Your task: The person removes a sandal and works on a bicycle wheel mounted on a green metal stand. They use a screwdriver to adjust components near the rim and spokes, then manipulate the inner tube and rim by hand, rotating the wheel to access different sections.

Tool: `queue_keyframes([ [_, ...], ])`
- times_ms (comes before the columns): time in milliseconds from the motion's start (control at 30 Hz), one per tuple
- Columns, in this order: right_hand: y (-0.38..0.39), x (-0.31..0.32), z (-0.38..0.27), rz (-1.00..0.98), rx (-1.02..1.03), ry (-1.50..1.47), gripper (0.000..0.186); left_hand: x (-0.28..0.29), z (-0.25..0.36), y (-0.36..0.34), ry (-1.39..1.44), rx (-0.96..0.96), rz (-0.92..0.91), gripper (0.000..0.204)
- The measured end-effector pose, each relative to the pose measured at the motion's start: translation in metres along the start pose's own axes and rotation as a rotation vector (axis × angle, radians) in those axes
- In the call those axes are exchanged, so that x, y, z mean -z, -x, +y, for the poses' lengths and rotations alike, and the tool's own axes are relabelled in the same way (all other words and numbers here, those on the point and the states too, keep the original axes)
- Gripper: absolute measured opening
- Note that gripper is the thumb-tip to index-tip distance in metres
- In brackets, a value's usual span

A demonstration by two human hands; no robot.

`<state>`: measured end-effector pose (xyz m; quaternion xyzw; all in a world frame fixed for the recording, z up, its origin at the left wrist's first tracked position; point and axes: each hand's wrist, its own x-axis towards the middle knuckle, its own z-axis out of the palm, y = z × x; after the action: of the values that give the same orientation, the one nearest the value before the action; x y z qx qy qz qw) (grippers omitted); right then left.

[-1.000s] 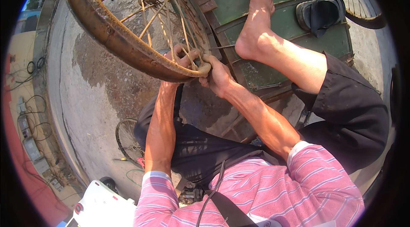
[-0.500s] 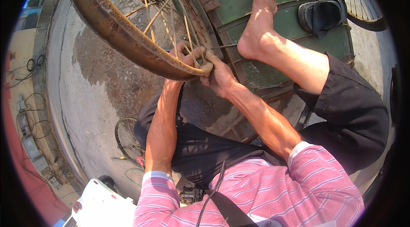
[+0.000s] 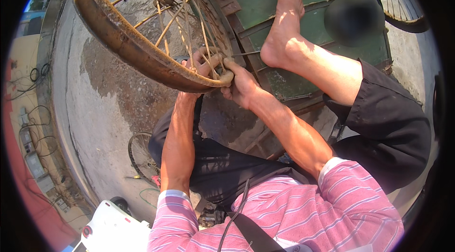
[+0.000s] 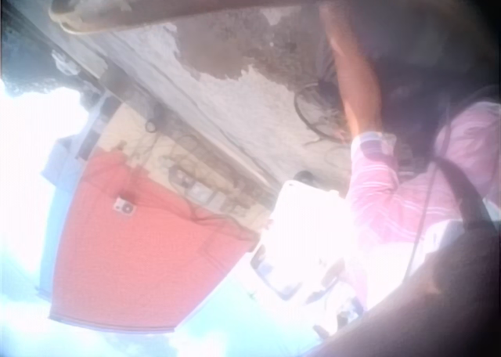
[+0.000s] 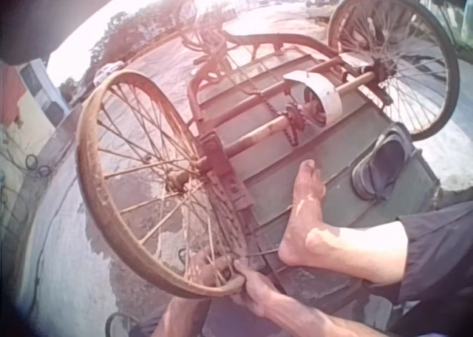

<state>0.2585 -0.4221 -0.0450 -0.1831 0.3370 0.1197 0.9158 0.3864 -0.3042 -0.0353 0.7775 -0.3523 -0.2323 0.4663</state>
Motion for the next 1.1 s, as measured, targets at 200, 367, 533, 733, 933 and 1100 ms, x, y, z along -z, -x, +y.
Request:
queue_keyframes([
  [200, 0.001, -0.001, 0.000, -0.021, -0.072, -0.099, 0.038, 0.013, -0.004, 0.006, 1.129, 0.297, -0.306, 0.070],
  [367, 0.002, -0.002, 0.002, -0.038, -0.087, -0.133, 0.040, 0.011, -0.002, 0.006, 1.029, 0.343, -0.285, 0.058],
  [533, 0.000, 0.000, 0.003, -0.038, -0.075, -0.121, 0.042, 0.004, 0.003, -0.005, 0.101, -0.021, -0.169, 0.030],
  [733, 0.001, -0.004, 0.003, 0.003, -0.039, -0.063, 0.043, 0.000, 0.036, 0.001, 0.267, 0.257, -0.040, 0.024],
  [933, -0.005, 0.002, 0.006, 0.082, -0.009, -0.012, 0.045, 0.009, 0.044, -0.005, -0.529, -0.146, -0.097, 0.046],
  [1100, -0.001, -0.006, 0.006, 0.133, 0.018, 0.056, 0.046, 0.009, 0.011, -0.003, -0.435, -0.211, 0.024, 0.046],
])
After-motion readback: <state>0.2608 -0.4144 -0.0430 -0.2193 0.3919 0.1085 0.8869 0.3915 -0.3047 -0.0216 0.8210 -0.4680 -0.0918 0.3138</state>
